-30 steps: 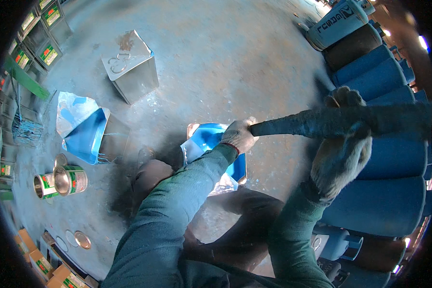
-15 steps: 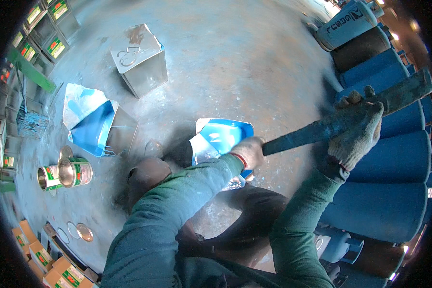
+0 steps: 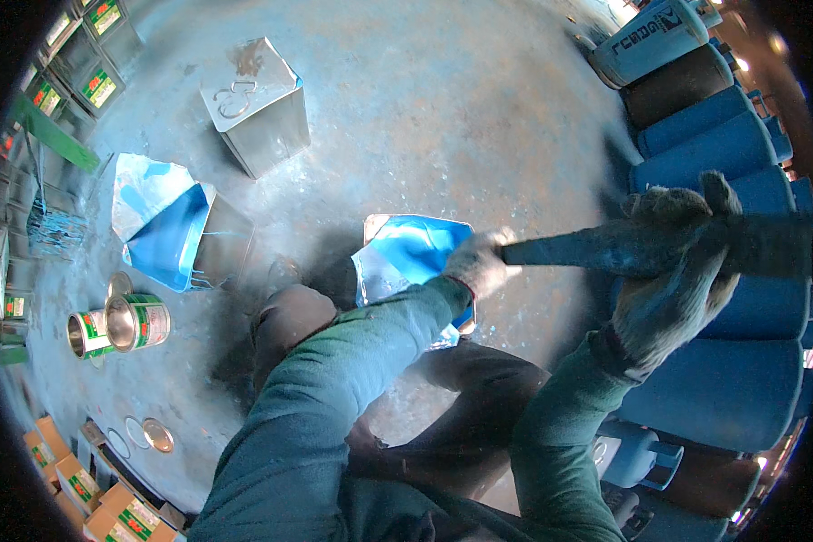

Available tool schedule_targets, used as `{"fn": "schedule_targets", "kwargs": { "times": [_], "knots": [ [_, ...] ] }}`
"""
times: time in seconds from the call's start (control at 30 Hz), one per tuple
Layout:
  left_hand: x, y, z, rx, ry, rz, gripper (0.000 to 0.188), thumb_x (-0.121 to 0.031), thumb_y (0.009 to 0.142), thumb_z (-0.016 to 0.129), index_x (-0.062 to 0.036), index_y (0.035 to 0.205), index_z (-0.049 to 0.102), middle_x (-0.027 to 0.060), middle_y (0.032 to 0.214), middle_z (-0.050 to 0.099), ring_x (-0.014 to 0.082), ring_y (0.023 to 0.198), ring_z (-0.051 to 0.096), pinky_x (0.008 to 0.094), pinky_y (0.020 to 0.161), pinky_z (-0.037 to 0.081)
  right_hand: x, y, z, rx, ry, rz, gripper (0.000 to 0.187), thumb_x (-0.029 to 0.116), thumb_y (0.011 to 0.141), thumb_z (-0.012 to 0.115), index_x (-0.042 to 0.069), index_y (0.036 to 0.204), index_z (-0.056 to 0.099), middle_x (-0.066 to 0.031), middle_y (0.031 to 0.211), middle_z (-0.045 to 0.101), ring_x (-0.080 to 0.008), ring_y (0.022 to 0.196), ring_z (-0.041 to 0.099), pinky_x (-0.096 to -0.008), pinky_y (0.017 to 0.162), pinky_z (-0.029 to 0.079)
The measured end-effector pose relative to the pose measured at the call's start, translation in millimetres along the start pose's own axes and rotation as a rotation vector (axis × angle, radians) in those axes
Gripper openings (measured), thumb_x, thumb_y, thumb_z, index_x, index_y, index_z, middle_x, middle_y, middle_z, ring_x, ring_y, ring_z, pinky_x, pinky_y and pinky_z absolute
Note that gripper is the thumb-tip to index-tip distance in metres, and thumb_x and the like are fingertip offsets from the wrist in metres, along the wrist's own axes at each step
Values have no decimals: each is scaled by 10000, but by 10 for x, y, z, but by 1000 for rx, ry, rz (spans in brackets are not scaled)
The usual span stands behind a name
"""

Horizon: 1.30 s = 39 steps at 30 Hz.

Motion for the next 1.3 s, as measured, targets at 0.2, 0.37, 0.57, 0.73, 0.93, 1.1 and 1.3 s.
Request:
{"fn": "schedule_targets", "kwargs": {
  "times": [0.2,0.37,0.57,0.73,0.93,1.1,1.3],
  "knots": [
    [-55,-295,173,257,130,-155,373,-276,868,769,-79,1173,684,176,1076,742,367,1049,713,443,915,557,-207,210,-205,-151,-93,141,454,271,1058,592,-45,1383,556,-160,922,717,-223,734,678,-326,629,553],
    [-136,-267,-166,293,322,-183,398,-320,878,787,-78,1182,700,172,1037,741,339,1002,724,443,885,560,-312,234,-492,-104,112,117,492,303,1061,547,-16,1434,511,-168,976,709,-270,850,681,-413,752,562],
    [-471,-198,-393,-54,521,262,320,-364,913,745,-123,1122,724,142,991,730,337,957,710,466,869,559,107,274,-835,164,334,-119,628,470,1019,543,42,1474,480,-130,1071,707,-334,983,665,-522,915,520],
    [-239,-134,-450,-291,269,283,276,-335,888,782,-120,1051,721,137,988,722,328,882,712,431,789,566,205,150,-547,366,479,-123,559,501,1023,515,72,1379,558,-68,926,656,-268,829,599,-446,822,471],
    [96,-147,-121,-215,118,126,238,-334,897,783,-123,991,730,125,810,724,302,778,732,411,701,569,12,-42,-70,321,133,-66,572,579,1016,523,56,1242,577,-77,864,619,-244,684,558,-408,636,487],
    [43,-255,262,-40,147,174,337,-408,895,762,-80,949,708,160,821,709,335,774,722,437,695,564,-76,79,-255,101,-17,70,677,554,1030,549,-21,1386,512,-92,895,648,-192,703,607,-340,591,508],
    [-56,-441,-51,370,178,-89,498,-460,850,785,-29,1089,717,212,895,723,367,901,723,467,800,554,-377,226,-433,-113,-45,172,627,455,1066,556,-35,1452,488,-94,934,684,-166,729,624,-313,661,523]
  ]
}}
Point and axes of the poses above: each hand's wrist, its own y-axis towards the middle knuckle, its own z-axis out of the palm, x = y × z, the point moved 7 cm from there along y, towards the middle knuckle
